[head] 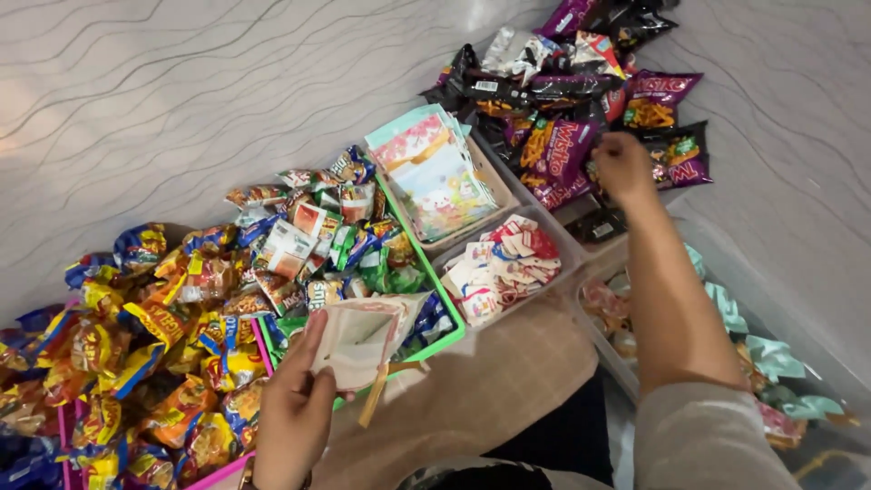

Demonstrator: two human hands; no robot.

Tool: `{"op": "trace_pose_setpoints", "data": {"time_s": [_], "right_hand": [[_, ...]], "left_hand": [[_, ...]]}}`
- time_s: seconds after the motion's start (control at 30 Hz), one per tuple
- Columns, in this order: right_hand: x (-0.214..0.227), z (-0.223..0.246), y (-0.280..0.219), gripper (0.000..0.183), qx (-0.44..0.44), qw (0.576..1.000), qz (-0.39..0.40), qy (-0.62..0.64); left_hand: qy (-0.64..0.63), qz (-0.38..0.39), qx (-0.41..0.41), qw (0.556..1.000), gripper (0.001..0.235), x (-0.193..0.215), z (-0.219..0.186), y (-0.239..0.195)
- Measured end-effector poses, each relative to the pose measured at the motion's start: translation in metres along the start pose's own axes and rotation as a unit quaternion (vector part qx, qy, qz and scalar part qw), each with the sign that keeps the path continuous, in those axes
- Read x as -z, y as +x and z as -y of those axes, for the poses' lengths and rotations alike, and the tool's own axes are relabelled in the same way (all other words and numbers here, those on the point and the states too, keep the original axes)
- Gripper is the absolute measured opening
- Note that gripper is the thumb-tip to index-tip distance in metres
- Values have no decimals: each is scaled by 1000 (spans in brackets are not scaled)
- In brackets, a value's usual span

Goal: The person is picking various small snack packets from organized bins and placing them into small gift bags.

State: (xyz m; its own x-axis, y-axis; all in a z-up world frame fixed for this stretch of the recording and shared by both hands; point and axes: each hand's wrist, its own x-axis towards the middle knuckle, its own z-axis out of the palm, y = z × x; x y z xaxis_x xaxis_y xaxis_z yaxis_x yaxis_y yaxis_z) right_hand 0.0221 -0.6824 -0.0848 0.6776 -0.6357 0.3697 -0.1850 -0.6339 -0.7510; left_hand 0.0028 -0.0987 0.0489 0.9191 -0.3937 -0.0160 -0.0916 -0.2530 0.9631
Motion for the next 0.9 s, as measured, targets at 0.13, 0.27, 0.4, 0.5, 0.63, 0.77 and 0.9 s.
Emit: {"op": "trace_pose_setpoints", "data": {"time_s": [0.13,0.27,0.4,0.5,0.63,0.77,0.9], "right_hand": [[-8,0,20,37,-93,993,-1,66],[-22,31,15,40,-169,980,106,-21],[-45,19,10,42,-134,989,69,6],[-28,43,-5,44,-140,986,70,63],[17,80,-17,48,-93,992,79,44],[24,76,-19,51,-4,991,106,-77],[0,90,-31,60,83,937,4,-340]], "left_hand": [[18,-11,30,999,67,-6,-2,8],[13,-9,57,998,67,-9,5,15],[8,-3,74,997,67,-10,6,19],[6,-3,65,998,65,-7,4,16],[10,-11,51,999,65,1,9,12],[22,-5,64,998,65,4,10,9],[-4,9,35,999,65,6,15,4]]}}
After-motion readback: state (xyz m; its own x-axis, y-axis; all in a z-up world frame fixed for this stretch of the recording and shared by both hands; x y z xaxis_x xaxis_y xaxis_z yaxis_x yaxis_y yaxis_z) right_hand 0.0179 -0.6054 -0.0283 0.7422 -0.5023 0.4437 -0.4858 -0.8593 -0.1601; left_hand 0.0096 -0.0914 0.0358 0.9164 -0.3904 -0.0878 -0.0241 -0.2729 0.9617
